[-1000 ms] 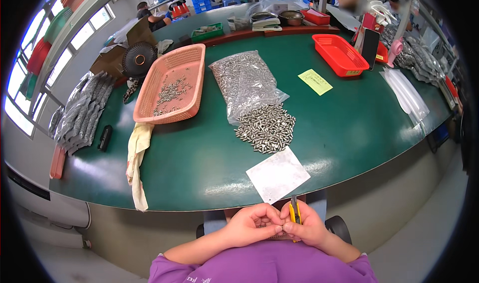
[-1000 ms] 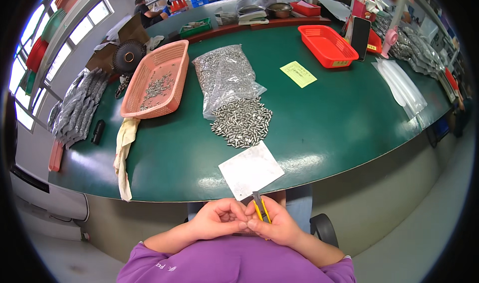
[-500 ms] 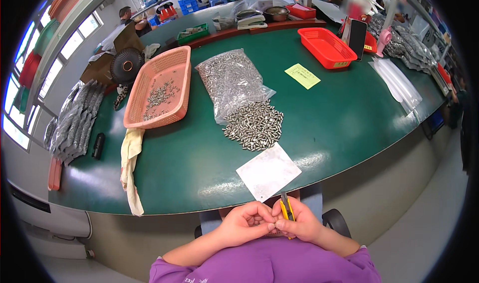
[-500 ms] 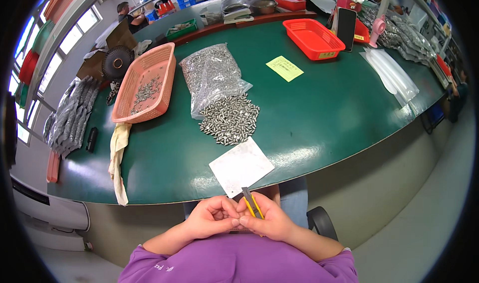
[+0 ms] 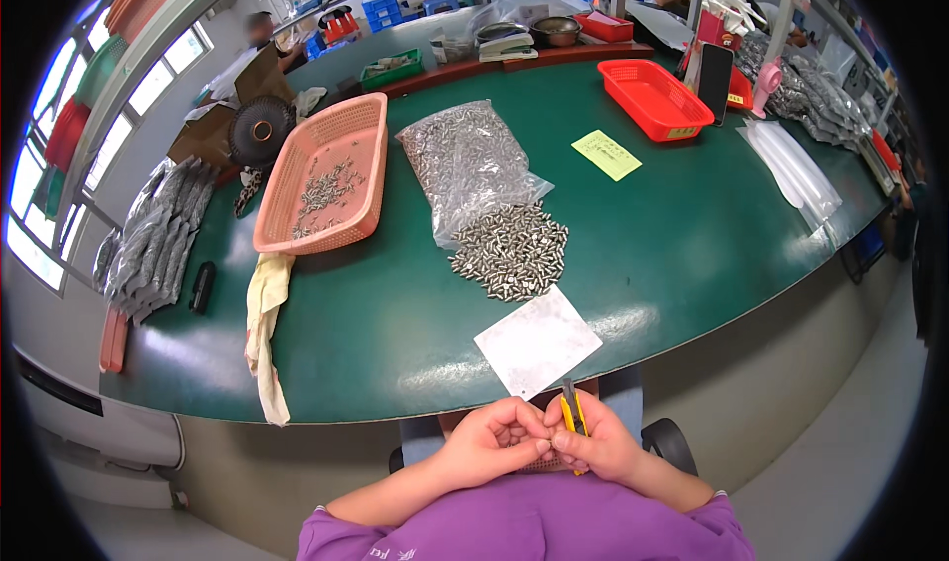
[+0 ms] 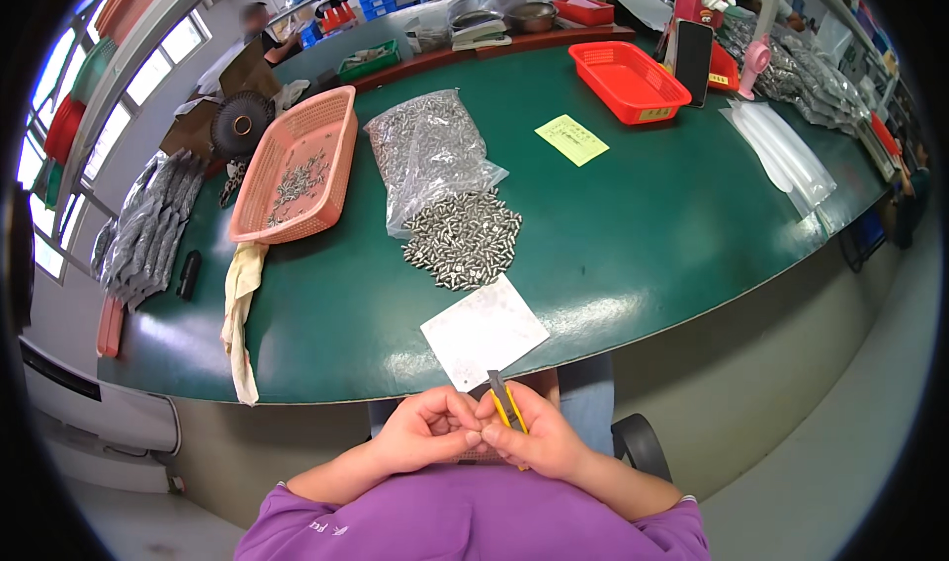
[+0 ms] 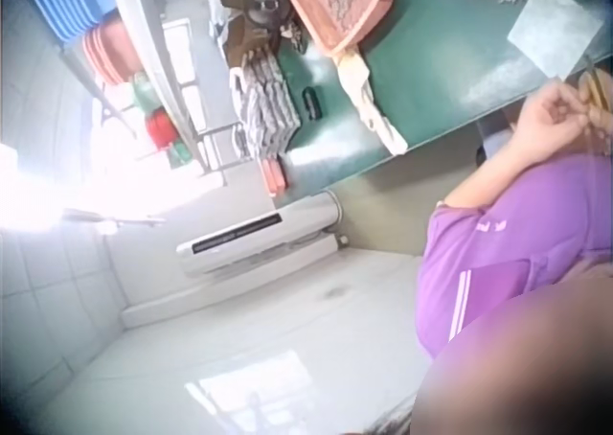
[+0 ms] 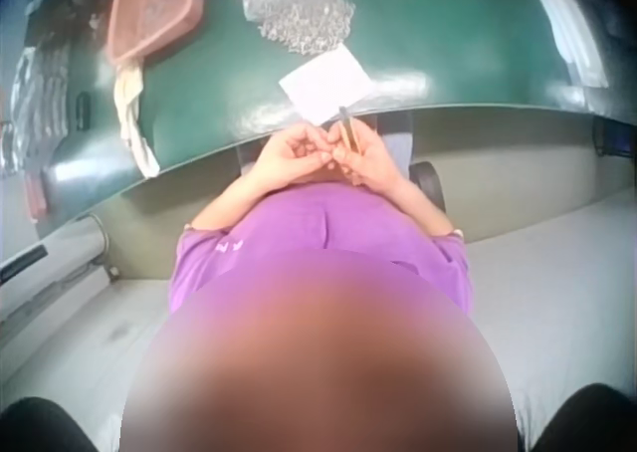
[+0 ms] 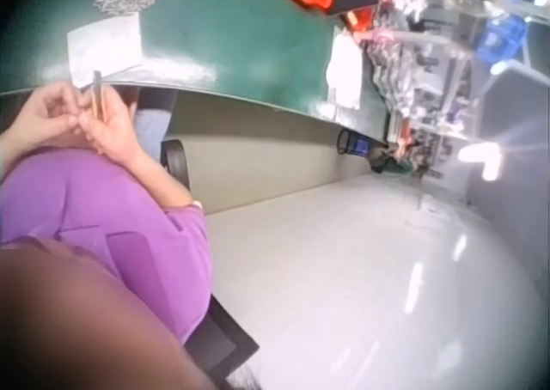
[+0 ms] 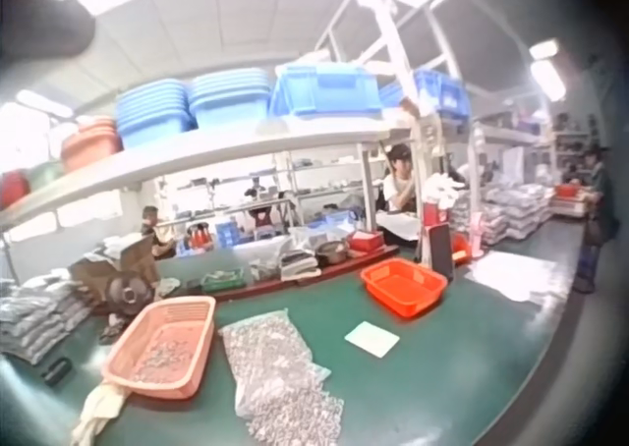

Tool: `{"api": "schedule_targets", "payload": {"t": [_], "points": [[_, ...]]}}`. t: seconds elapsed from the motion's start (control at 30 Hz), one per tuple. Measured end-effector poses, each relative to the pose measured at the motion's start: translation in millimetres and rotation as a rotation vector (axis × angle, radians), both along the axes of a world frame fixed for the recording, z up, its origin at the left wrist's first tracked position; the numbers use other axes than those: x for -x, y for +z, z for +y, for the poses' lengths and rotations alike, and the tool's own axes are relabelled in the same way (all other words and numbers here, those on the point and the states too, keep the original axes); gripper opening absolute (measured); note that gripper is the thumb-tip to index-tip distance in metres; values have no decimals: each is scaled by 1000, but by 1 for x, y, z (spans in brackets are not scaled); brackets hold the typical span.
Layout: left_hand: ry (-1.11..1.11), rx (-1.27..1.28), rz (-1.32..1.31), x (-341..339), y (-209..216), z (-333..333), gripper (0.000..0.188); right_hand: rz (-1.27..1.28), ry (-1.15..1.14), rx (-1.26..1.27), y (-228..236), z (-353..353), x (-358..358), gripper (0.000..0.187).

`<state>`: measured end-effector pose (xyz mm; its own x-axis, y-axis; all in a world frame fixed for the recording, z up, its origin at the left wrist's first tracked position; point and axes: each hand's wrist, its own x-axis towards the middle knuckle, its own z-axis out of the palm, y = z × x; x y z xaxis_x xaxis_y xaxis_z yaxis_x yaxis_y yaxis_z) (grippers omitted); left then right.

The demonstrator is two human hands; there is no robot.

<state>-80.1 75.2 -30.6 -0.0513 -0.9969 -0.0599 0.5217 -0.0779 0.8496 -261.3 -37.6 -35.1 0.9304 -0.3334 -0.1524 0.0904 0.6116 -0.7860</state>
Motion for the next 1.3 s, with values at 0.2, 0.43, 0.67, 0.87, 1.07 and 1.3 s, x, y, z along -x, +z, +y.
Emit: {"api": "schedule_targets", "payload": {"t": [0.2, 0.43, 0.67, 0.87, 1.07, 1.3], "points": [[-3, 12, 16, 1, 1, -1, 13, -22, -3, 3, -2, 0, 1, 26], [112, 121, -102, -1, 6, -1, 14, -67, -132, 117, -1, -1, 4, 33], [605, 141, -956, -36, 19, 0, 15, 199, -235, 413, 16, -13, 20, 49], [617, 261, -1283, -27, 22, -19, 16, 304, -296, 932, 21, -3, 7, 55], [565, 244, -1445, -28, 11, -28, 18, 356, -293, 1354, 20, -1, -3, 50], [568, 207, -1467, -26, 12, -24, 19, 317, -338, 1413, 18, 0, -8, 50]]}}
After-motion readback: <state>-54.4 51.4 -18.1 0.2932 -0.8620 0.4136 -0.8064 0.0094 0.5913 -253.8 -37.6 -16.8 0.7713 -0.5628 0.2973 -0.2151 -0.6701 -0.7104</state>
